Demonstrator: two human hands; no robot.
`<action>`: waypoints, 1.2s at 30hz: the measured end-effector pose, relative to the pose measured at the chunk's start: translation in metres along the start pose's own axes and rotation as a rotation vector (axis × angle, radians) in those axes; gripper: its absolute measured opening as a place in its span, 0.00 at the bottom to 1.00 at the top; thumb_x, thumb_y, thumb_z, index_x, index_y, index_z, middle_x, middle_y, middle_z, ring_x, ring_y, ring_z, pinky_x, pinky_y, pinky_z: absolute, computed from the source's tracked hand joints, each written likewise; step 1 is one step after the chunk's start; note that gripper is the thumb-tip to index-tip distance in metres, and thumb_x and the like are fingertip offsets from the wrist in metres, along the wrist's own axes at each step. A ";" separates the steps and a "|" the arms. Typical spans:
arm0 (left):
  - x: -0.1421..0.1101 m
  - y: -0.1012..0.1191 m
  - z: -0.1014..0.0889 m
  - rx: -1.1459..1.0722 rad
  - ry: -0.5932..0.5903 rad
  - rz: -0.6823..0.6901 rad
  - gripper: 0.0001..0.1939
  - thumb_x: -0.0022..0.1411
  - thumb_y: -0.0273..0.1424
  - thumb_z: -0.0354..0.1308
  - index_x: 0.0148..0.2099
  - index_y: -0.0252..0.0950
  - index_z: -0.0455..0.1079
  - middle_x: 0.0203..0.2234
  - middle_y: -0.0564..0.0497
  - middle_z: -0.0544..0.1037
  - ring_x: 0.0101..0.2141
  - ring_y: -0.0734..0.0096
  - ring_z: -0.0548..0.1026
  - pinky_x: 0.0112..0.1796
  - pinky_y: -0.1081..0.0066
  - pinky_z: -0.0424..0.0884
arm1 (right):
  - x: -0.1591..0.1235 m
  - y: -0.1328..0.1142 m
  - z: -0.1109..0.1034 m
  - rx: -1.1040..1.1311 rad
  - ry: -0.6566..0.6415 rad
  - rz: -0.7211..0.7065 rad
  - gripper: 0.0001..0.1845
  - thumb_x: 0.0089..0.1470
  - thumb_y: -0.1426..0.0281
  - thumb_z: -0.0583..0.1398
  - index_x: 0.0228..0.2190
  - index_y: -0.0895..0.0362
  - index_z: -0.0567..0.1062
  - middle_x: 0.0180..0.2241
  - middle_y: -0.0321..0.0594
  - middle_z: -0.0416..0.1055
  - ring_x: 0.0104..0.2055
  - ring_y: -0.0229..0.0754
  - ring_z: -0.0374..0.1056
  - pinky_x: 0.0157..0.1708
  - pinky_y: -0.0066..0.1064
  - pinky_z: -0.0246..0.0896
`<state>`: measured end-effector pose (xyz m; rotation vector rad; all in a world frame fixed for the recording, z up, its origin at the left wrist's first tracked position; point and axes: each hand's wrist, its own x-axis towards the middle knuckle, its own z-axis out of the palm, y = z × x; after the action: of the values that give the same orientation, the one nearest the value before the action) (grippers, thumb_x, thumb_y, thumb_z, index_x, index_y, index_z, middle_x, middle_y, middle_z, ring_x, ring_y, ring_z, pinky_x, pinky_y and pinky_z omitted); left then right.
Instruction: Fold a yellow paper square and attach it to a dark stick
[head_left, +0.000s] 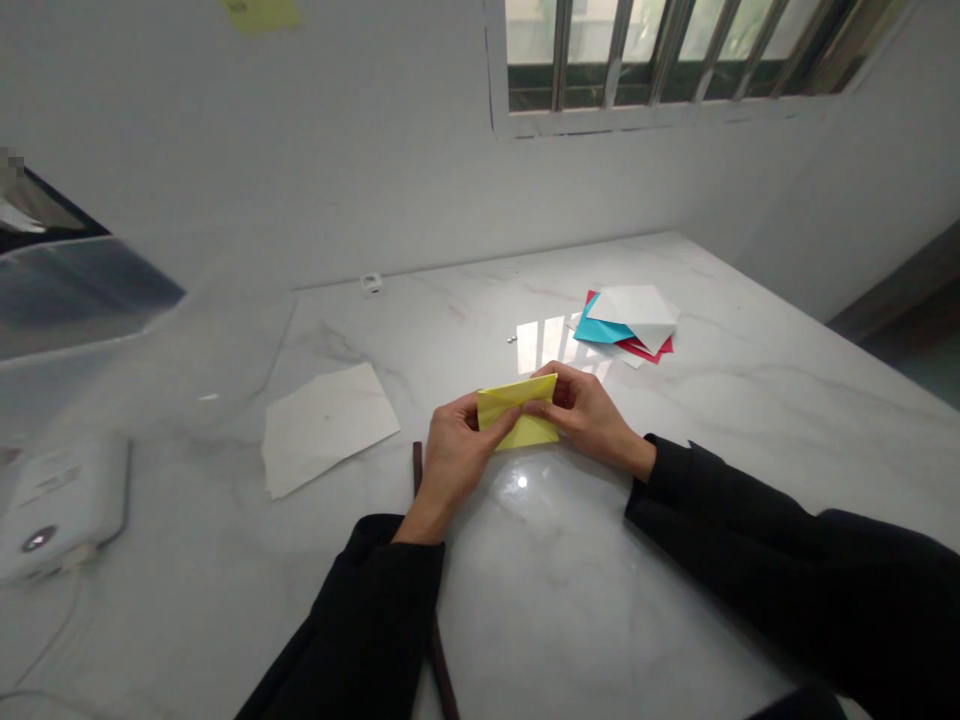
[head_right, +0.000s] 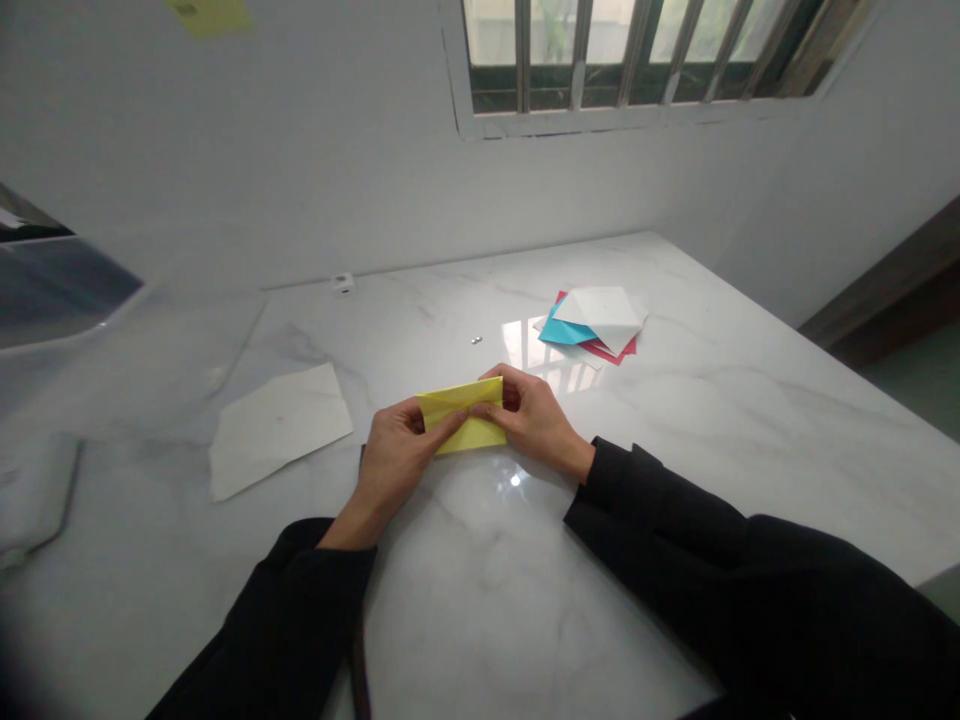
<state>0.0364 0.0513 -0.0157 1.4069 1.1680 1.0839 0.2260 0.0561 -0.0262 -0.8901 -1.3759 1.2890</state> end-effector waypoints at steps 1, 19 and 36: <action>0.000 0.000 0.000 0.001 0.002 0.003 0.22 0.52 0.48 0.73 0.41 0.36 0.82 0.35 0.47 0.85 0.34 0.62 0.81 0.33 0.68 0.76 | 0.000 0.000 0.000 -0.003 0.001 0.001 0.21 0.50 0.56 0.72 0.35 0.54 0.72 0.32 0.36 0.74 0.33 0.39 0.70 0.33 0.32 0.68; -0.002 0.008 0.003 0.002 -0.004 0.008 0.20 0.54 0.46 0.71 0.41 0.35 0.80 0.35 0.48 0.84 0.34 0.64 0.80 0.34 0.70 0.75 | 0.000 0.003 -0.003 -0.014 -0.055 0.018 0.21 0.51 0.54 0.70 0.38 0.56 0.76 0.36 0.39 0.78 0.37 0.42 0.74 0.37 0.35 0.73; -0.002 0.036 -0.039 0.254 0.193 0.233 0.19 0.62 0.43 0.62 0.50 0.36 0.78 0.41 0.45 0.83 0.38 0.64 0.81 0.41 0.67 0.76 | 0.013 0.014 -0.012 0.087 -0.020 0.113 0.23 0.45 0.56 0.73 0.39 0.58 0.82 0.40 0.46 0.82 0.39 0.48 0.79 0.43 0.41 0.76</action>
<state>0.0024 0.0522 0.0254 1.6966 1.3412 1.2912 0.2334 0.0736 -0.0387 -0.9081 -1.2905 1.4359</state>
